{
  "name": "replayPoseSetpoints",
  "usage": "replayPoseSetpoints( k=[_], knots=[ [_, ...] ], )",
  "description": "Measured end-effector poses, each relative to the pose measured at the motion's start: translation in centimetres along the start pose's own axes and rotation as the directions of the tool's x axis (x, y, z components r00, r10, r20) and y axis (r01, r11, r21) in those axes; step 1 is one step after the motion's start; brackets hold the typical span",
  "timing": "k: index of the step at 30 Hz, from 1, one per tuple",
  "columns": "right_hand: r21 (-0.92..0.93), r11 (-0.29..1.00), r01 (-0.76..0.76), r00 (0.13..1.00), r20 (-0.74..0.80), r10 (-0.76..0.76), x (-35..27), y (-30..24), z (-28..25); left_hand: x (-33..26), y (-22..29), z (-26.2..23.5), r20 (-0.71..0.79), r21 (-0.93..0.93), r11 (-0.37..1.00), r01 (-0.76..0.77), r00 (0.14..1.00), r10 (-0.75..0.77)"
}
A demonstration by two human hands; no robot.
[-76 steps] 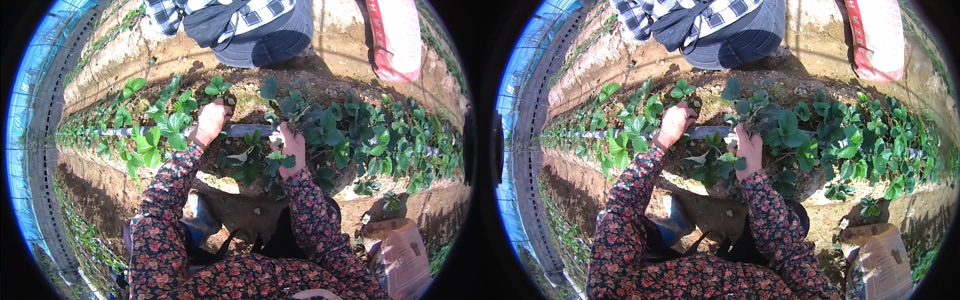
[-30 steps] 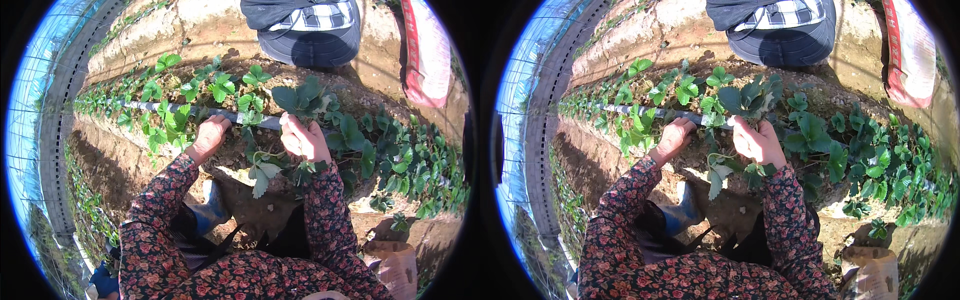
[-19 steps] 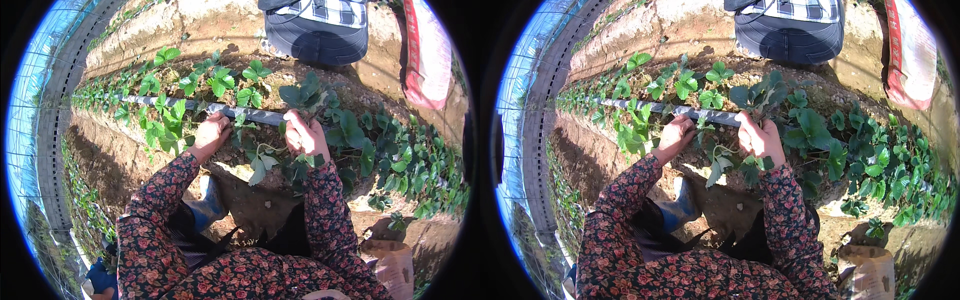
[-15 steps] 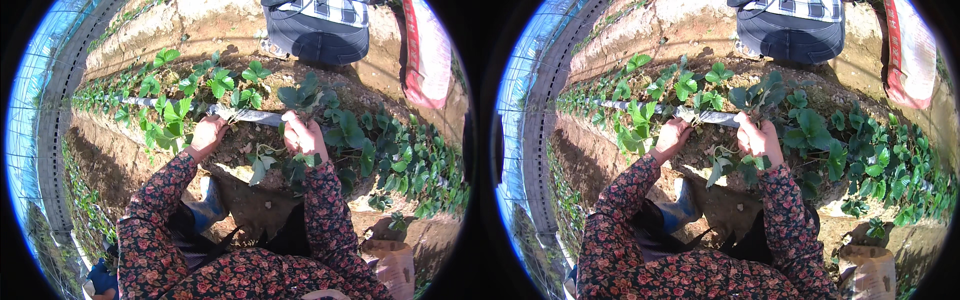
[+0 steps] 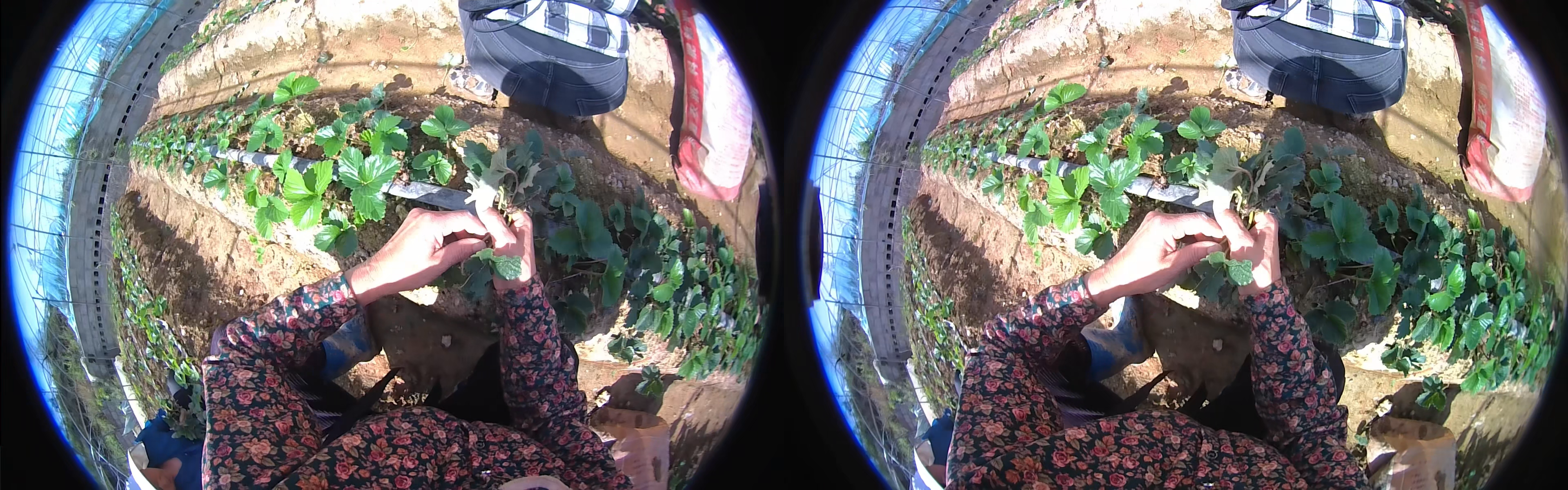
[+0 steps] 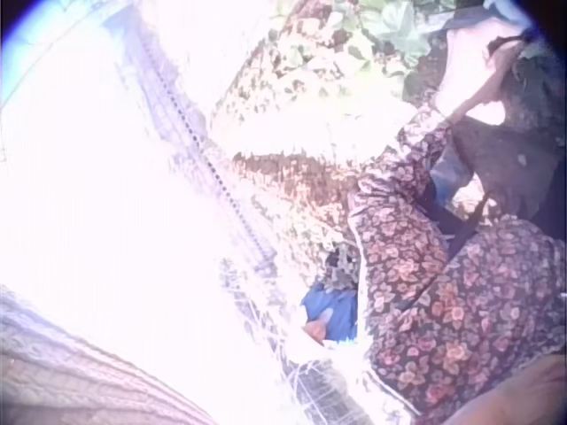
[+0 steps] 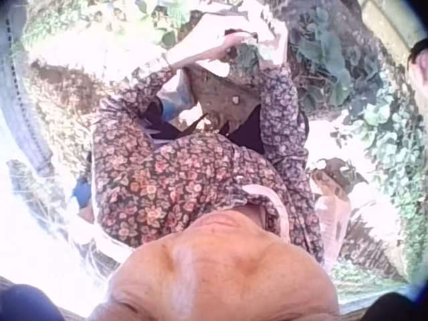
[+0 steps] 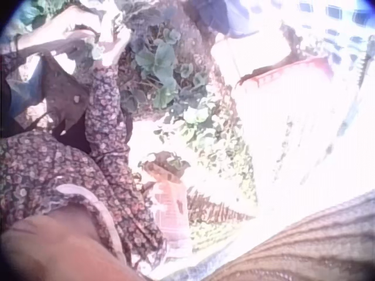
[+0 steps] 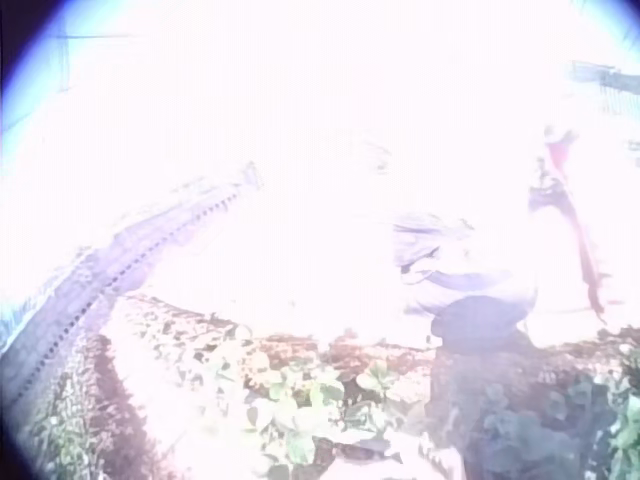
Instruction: The person removes weeds from around strawberry plants in a greenhouse by hand, gathering the pulled weeds and placing them into a paper bag. The person moves along the plant rows, repeatedly pulling weeds and depositing them into the bag.
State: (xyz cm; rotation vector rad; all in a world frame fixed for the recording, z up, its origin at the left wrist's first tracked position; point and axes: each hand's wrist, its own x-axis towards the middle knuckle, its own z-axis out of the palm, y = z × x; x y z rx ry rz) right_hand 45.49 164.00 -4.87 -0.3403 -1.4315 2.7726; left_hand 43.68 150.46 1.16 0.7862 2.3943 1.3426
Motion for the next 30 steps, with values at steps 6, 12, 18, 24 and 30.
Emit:
replayPoseSetpoints(
  k=[6, 12, 18, 24, 30],
  knots=[
    [0.143, 0.974, -0.175, 0.981, 0.112, 0.16, 1.2, -0.8, -2.6, 1.9, -10.0, -13.0, 0.164, 0.754, 0.654, 0.053, 0.95, -0.266],
    [0.119, 0.971, -0.208, 0.974, 0.117, 0.195, 1.3, -0.8, -3.2, 0.2, -13.1, -11.4, 0.3, 0.833, 0.537, -0.132, 0.924, -0.239],
    [0.134, 0.975, -0.18, 0.977, 0.139, 0.161, 1.6, -0.2, -3.7, 0.1, -14.1, -8.9, 0.206, 0.922, 0.382, -0.067, 0.919, -0.337],
    [0.108, 0.977, -0.182, 0.981, 0.082, 0.174, 1.4, -0.1, -3.4, -1.3, -14.7, -11.4, -0.091, 0.996, -0.06, 0.069, 0.723, -0.685],
    [0.038, 0.993, 0.116, 0.966, 0.229, -0.122, 2.2, 1.3, -3.1, 0.8, -0.9, -12.7, 0.069, 0.233, 0.841, 0.487, 0.855, -0.514]
  ],
)
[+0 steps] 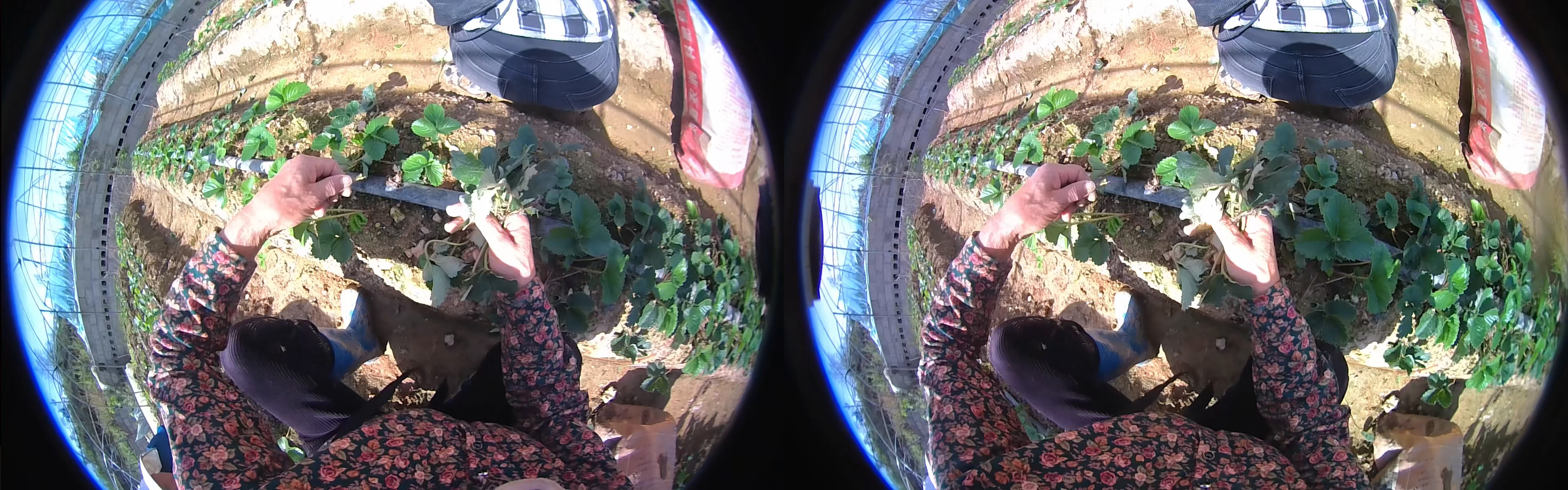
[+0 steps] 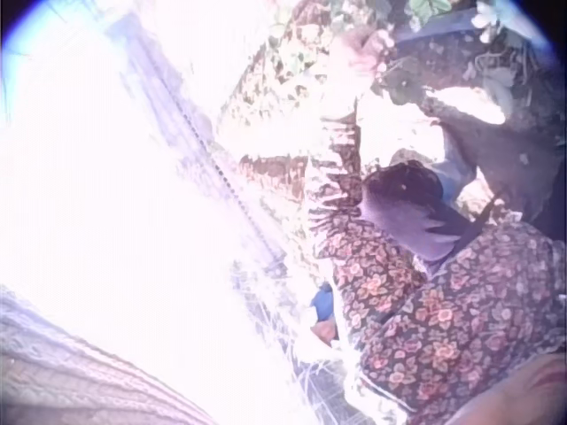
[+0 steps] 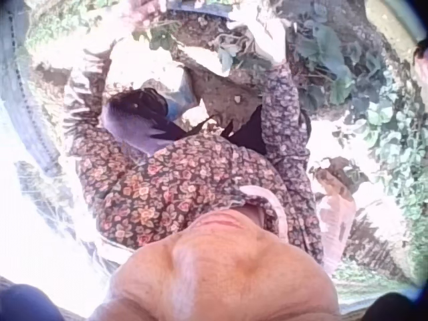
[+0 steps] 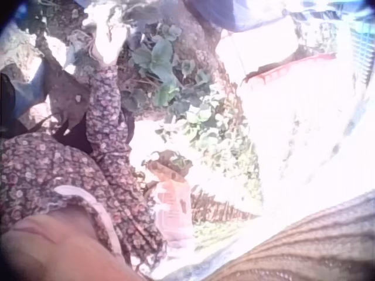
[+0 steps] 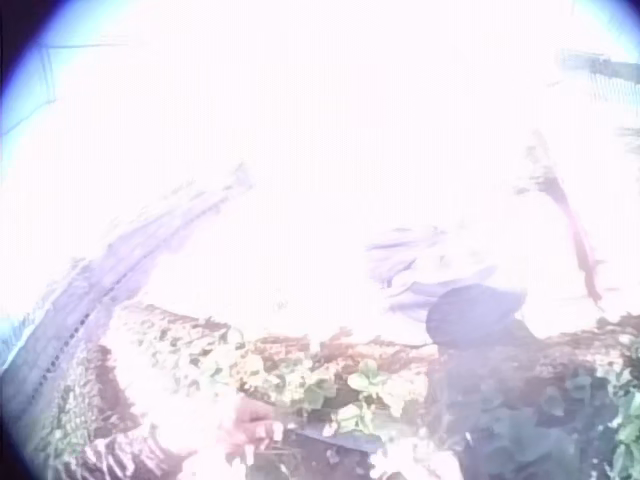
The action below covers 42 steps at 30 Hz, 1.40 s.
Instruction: The person removes weeds from around strawberry plants in a greenhouse by hand, gathering the pulled weeds and placing them into a paper bag. The person moves along the plant rows, repeatedly pulling weeds and depositing them into the bag.
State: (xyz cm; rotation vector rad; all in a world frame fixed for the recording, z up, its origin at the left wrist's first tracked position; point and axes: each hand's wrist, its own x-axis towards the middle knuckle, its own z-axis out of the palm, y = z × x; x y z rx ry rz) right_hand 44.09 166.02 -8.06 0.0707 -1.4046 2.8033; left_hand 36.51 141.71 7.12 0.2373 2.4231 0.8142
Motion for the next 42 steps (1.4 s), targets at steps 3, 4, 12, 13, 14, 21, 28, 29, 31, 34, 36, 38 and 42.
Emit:
replayPoseSetpoints(
  k=[3, 4, 12, 13, 14, 21, 28, 29, 31, 34, 36, 38, 42],
  knots=[
    [0.249, 0.956, -0.154, 0.981, 0.151, 0.119, -0.8, -0.4, 2.6, -1.4, 4.5, 4.7, 0.123, -0.662, 0.749, 0.023, 0.989, 0.078],
    [0.287, 0.94, -0.182, 0.975, 0.176, 0.135, -1.0, 0.0, 3.3, -1.4, 5.2, 5.9, 0.094, -0.782, 0.623, 0.013, 0.991, 0.097],
    [0.307, 0.907, -0.29, 0.954, 0.172, 0.246, -0.2, -2.4, 0.7, -2.1, -2.0, 7.9, -0.259, 0.349, 0.937, -0.02, 0.959, 0.117],
    [0.424, 0.867, -0.263, 0.963, 0.169, 0.21, 0.2, -2.9, -0.2, -2.8, -4.9, 8.7, -0.216, 0.646, 0.763, 0.029, 0.965, 0.146],
    [0.544, 0.801, -0.249, 0.958, 0.257, 0.123, 0.9, -2.3, -1.8, -3.0, -6.9, 9.1, -0.273, 0.699, 0.712, 0.07, 0.946, 0.175],
    [0.45, 0.879, -0.161, 0.987, 0.052, 0.154, 0.0, -3.3, -0.3, 0.2, -11.8, 11.1, -0.381, 0.754, 0.625, 0.201, 0.909, 0.168],
    [0.4, 0.902, -0.163, 0.986, 0.026, 0.167, 0.3, -1.9, -1.2, 1.3, -10.7, 12.9, -0.413, 0.789, 0.554, 0.266, 0.897, 0.158],
    [0.403, 0.897, -0.181, 0.983, 0.047, 0.177, 0.1, -1.6, -0.8, 1.1, -10.2, 13.3, -0.439, 0.791, 0.542, 0.282, 0.88, 0.182],
    [0.392, 0.901, -0.187, 0.982, 0.069, 0.174, 0.2, -1.7, -1.0, 1.1, -8.0, 12.8, -0.552, 0.6, 0.693, 0.399, 0.834, -0.003],
    [0.401, 0.9, -0.172, 0.985, 0.041, 0.171, 0.3, -1.5, -2.1, -0.7, -2.7, 14.6, -0.49, 0.476, 0.856, 0.202, 0.869, 0.067],
    [0.423, 0.894, -0.148, 0.988, 0.026, 0.152, 0.8, -1.4, -2.8, 0.6, -0.1, 14.0, -0.566, 0.229, 0.971, -0.073, 0.801, 0.193],
    [0.449, 0.883, -0.136, 0.987, -0.012, 0.158, 0.9, -1.1, -3.0, 4.6, 0.1, 11.0, -0.516, 0.073, 0.979, -0.188, 0.833, 0.199],
    [0.422, 0.897, -0.133, 0.987, -0.031, 0.161, 0.8, -1.2, -1.5, 9.8, -7.2, 1.9, -0.363, 0.374, 0.927, -0.013, 0.918, 0.16]
  ],
)
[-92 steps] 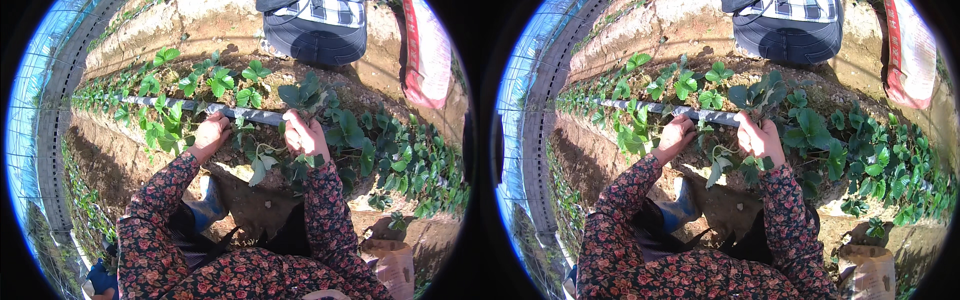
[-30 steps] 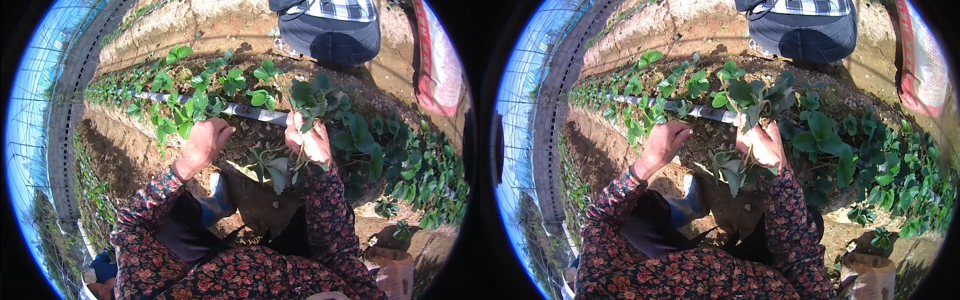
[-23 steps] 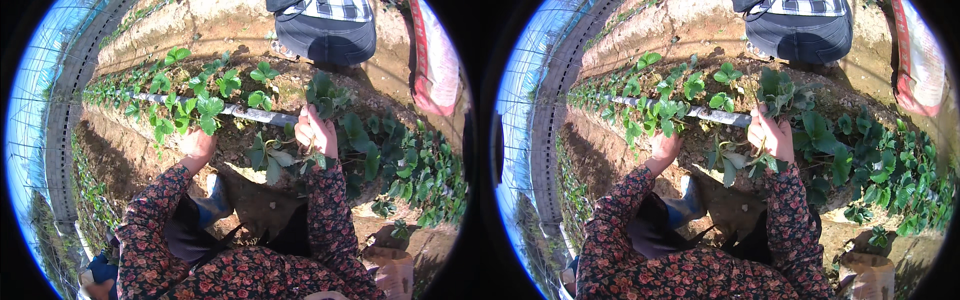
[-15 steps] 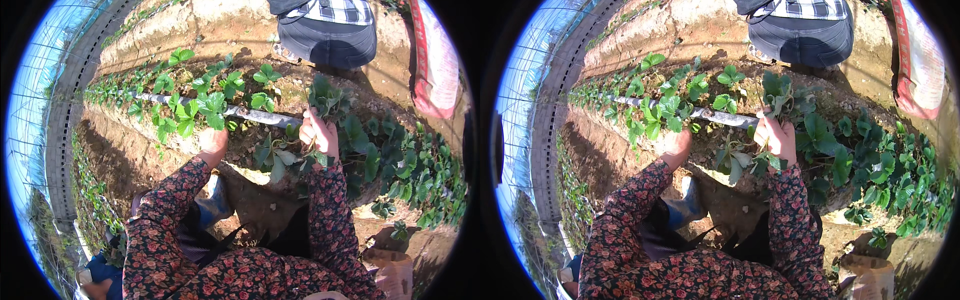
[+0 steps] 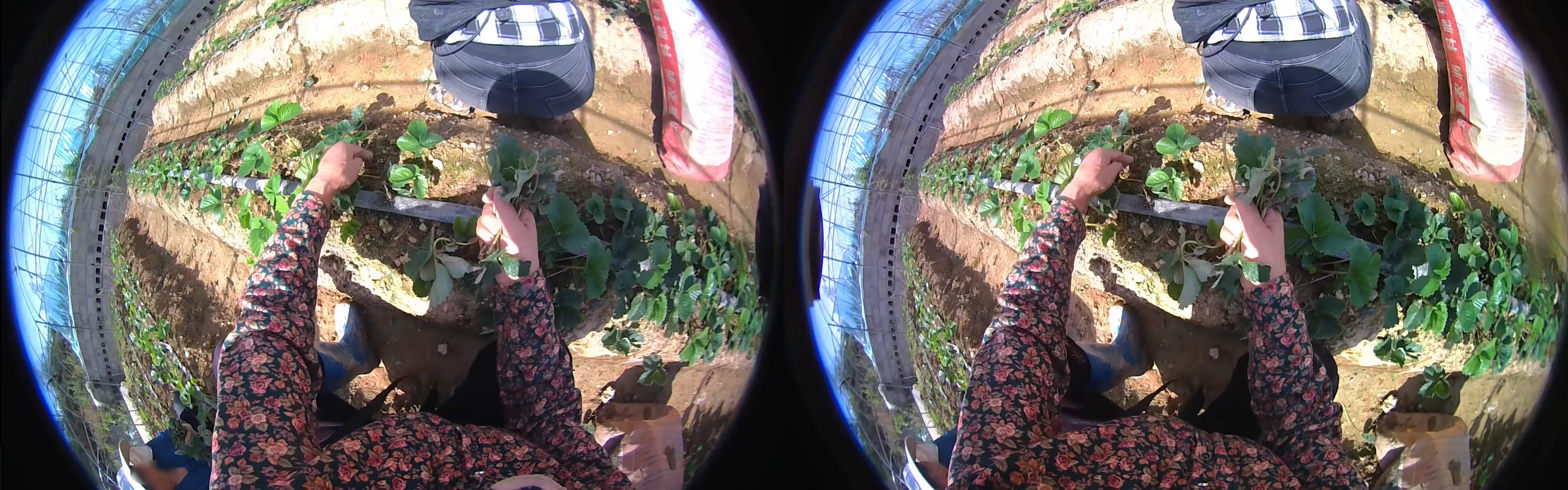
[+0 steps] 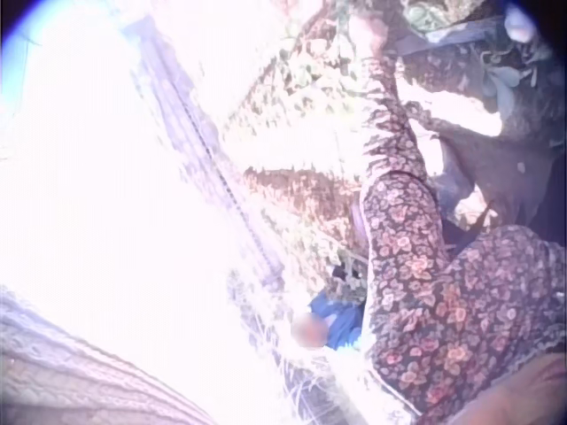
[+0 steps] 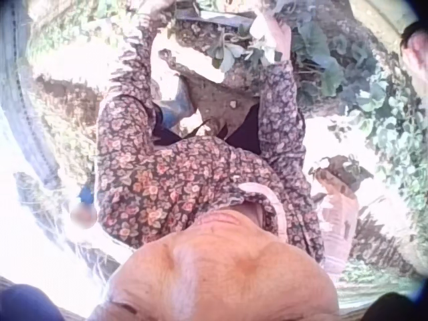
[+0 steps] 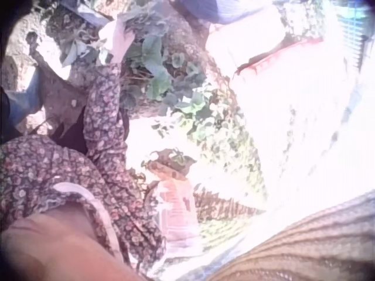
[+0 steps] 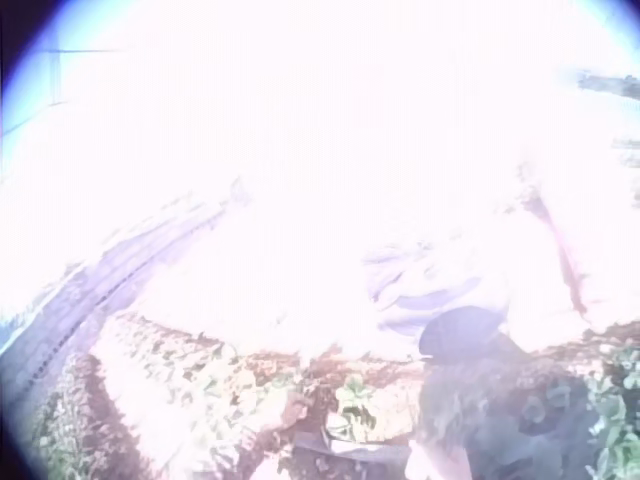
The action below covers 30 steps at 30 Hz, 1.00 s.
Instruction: The person removes weeds from around strawberry plants in a greenhouse by hand, gathering the pulled weeds and placing them into a paper bag. The person moves along the plant rows, repeatedly pulling weeds and depositing them into the bag.
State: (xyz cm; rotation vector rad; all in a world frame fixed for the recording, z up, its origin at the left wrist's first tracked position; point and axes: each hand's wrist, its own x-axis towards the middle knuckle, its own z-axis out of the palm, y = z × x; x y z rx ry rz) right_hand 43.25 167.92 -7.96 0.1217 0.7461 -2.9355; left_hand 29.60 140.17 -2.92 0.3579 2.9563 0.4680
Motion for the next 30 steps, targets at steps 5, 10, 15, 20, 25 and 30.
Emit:
replayPoseSetpoints(
  k=[5, 10, 15, 20, 25, 30],
  knots=[
    [-0.084, 0.996, 0.01, 0.991, -0.132, -0.021, -0.4, -1.7, -0.7, 2.2, -3.4, -0.8, 0.31, -0.478, 0.808, 0.345, 0.927, -0.213],
    [-0.124, 0.992, -0.014, 0.988, -0.152, -0.005, -0.3, -0.4, 0.4, 0.8, -4.4, 2.8, -0.173, 0.279, 0.938, 0.207, 0.971, -0.163],
    [-0.106, 0.993, -0.041, 0.988, -0.15, 0.025, -0.2, -0.2, 0.3, 1.1, -2.8, 4.6, -0.141, 0.251, 0.909, 0.333, 0.941, -0.306],
    [-0.164, 0.986, -0.041, 0.981, -0.195, 0.009, -0.1, -0.5, 0.2, 1.2, -5.5, 3.5, 0.003, 0.068, 0.89, 0.451, 0.892, -0.453],
    [-0.124, 0.991, -0.054, 0.982, -0.184, 0.03, 0.3, 0.2, 0.4, 0.4, -5.4, 5.3, -0.322, 0.159, 0.956, 0.246, 0.928, -0.186],
    [-0.159, 0.987, -0.03, 0.985, -0.175, 0.002, 0.3, 0.4, -0.5, 2.4, -6.2, 3.8, -0.071, 0.211, 0.948, 0.236, 0.972, -0.226]
  ],
)
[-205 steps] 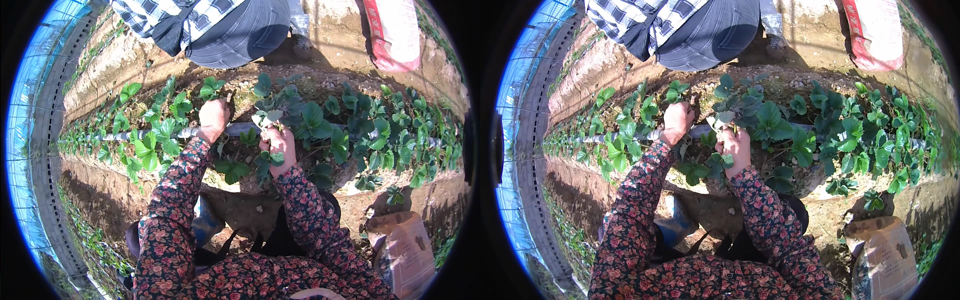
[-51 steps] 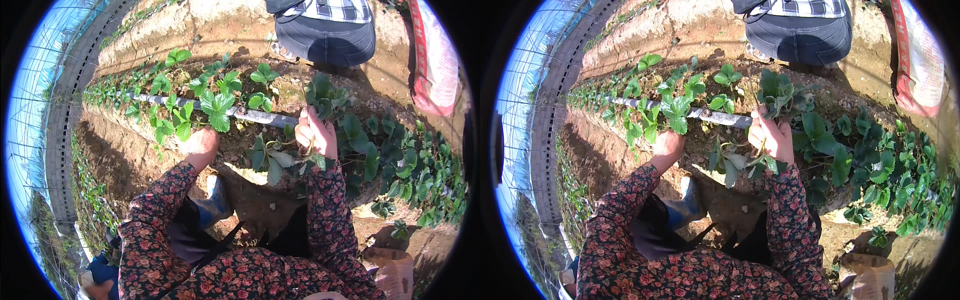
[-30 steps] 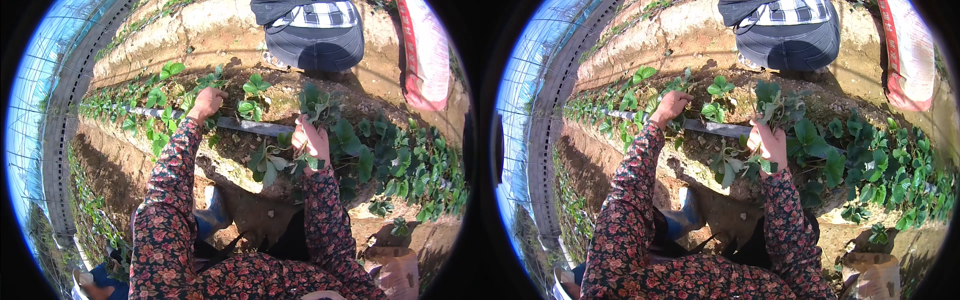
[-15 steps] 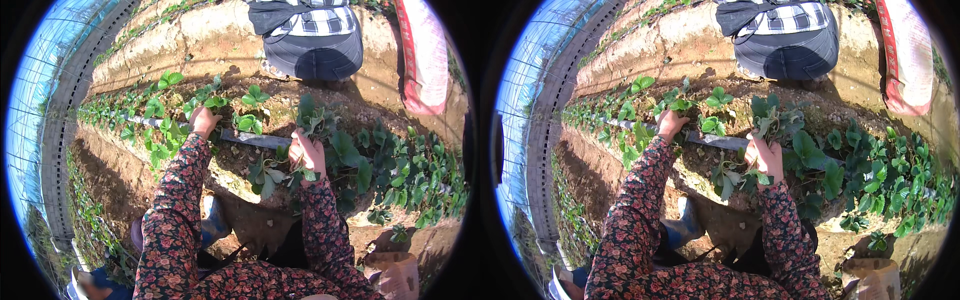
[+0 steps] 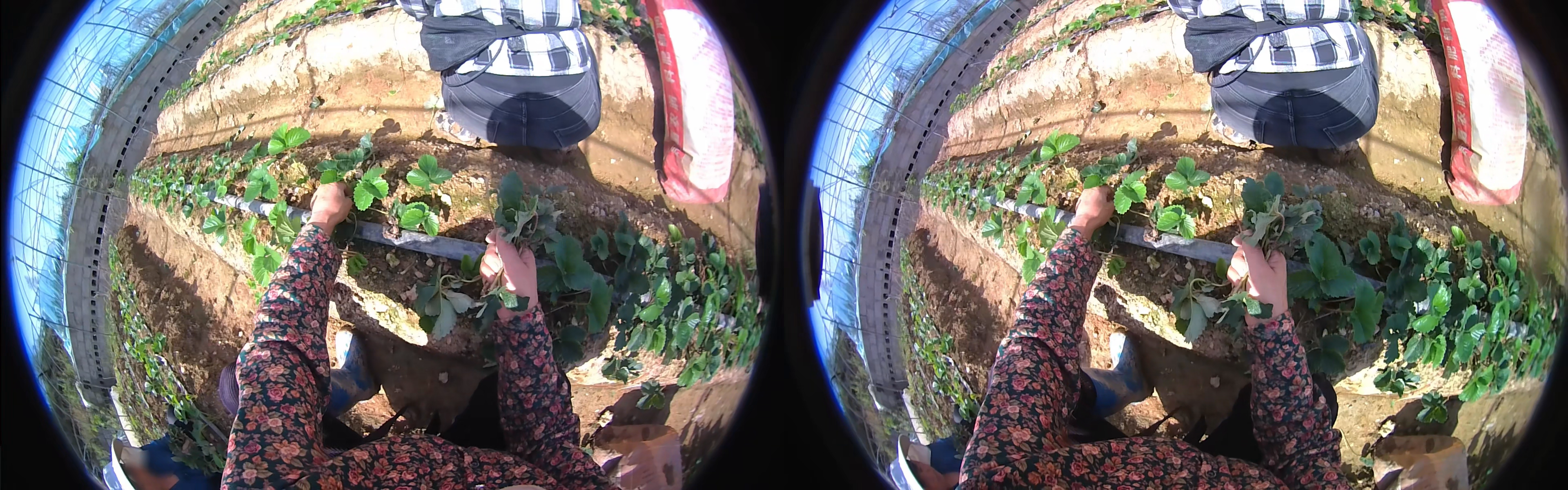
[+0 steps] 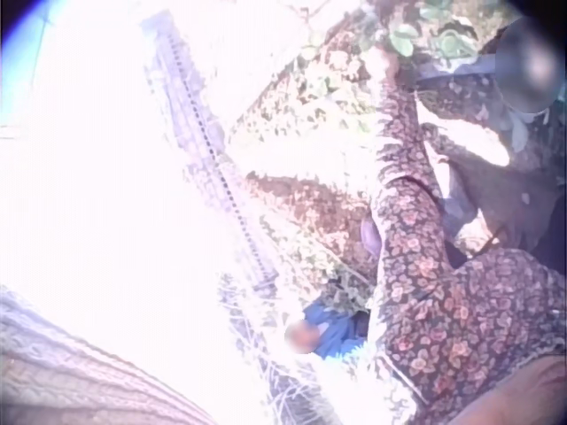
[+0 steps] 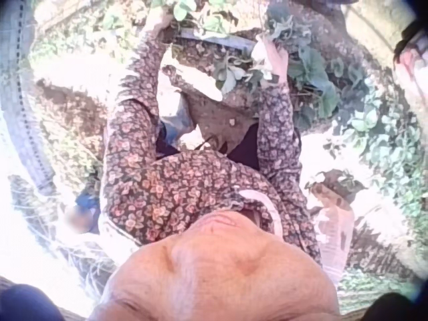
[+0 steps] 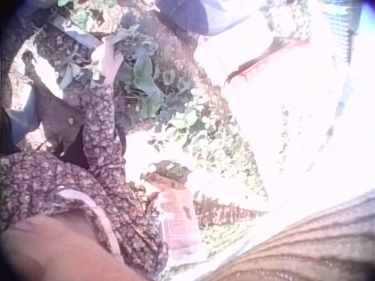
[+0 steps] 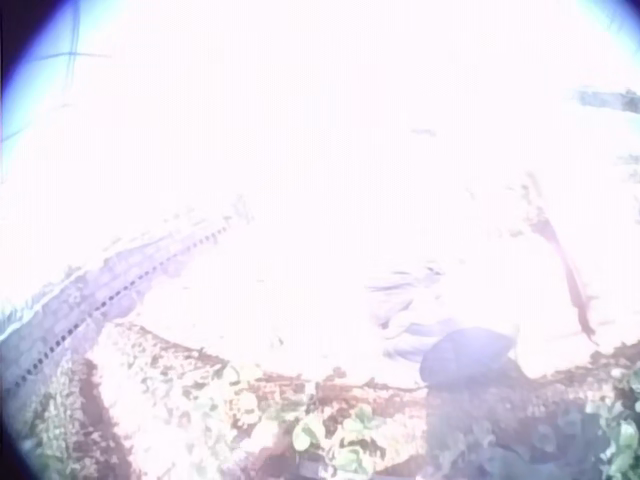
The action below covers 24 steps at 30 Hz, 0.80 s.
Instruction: The person removes weeds from around strawberry plants in a greenhouse by hand, gathering the pulled weeds and placing them into a paper bag. The person moves along the plant rows, repeatedly pulling weeds and depositing them into the bag.
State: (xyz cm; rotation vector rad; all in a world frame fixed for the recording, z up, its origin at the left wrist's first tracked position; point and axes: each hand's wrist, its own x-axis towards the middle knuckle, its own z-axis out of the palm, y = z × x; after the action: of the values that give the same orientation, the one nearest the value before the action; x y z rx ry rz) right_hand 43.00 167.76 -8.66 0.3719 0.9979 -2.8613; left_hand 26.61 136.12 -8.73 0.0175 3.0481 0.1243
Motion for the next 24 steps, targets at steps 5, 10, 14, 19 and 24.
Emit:
replayPoseSetpoints(
  k=[5, 10, 14, 19, 24],
  knots=[
    [-0.03, 0.999, -0.014, 1.0, -0.018, 0.014, -0.2, 0.1, 0.7, 1.3, -4.4, 2.4, -0.136, -0.323, 0.92, -0.223, 0.973, 0.188],
    [-0.068, 0.997, -0.026, 1.0, -0.008, 0.026, 0.0, 0.0, 0.3, -0.3, -1.8, 3.1, -0.37, -0.094, 0.972, -0.213, 0.914, 0.164],
    [-0.034, 0.998, -0.06, 0.998, 0.007, 0.061, 0.0, 0.4, 0.7, -1.3, -1.3, 3.0, -0.417, 0.09, 0.984, -0.156, 0.891, 0.179],
    [-0.026, 0.999, -0.041, 0.998, -0.043, 0.04, -0.1, 0.3, 0.9, -3.3, -0.9, 2.0, -0.36, 0.15, 0.986, -0.072, 0.925, 0.123],
    [0.018, 0.999, -0.033, 0.997, -0.062, 0.034, -0.5, 0.0, 1.5, -3.2, 1.5, 1.3, -0.255, -0.297, 0.942, 0.156, 0.938, -0.236]
  ],
)
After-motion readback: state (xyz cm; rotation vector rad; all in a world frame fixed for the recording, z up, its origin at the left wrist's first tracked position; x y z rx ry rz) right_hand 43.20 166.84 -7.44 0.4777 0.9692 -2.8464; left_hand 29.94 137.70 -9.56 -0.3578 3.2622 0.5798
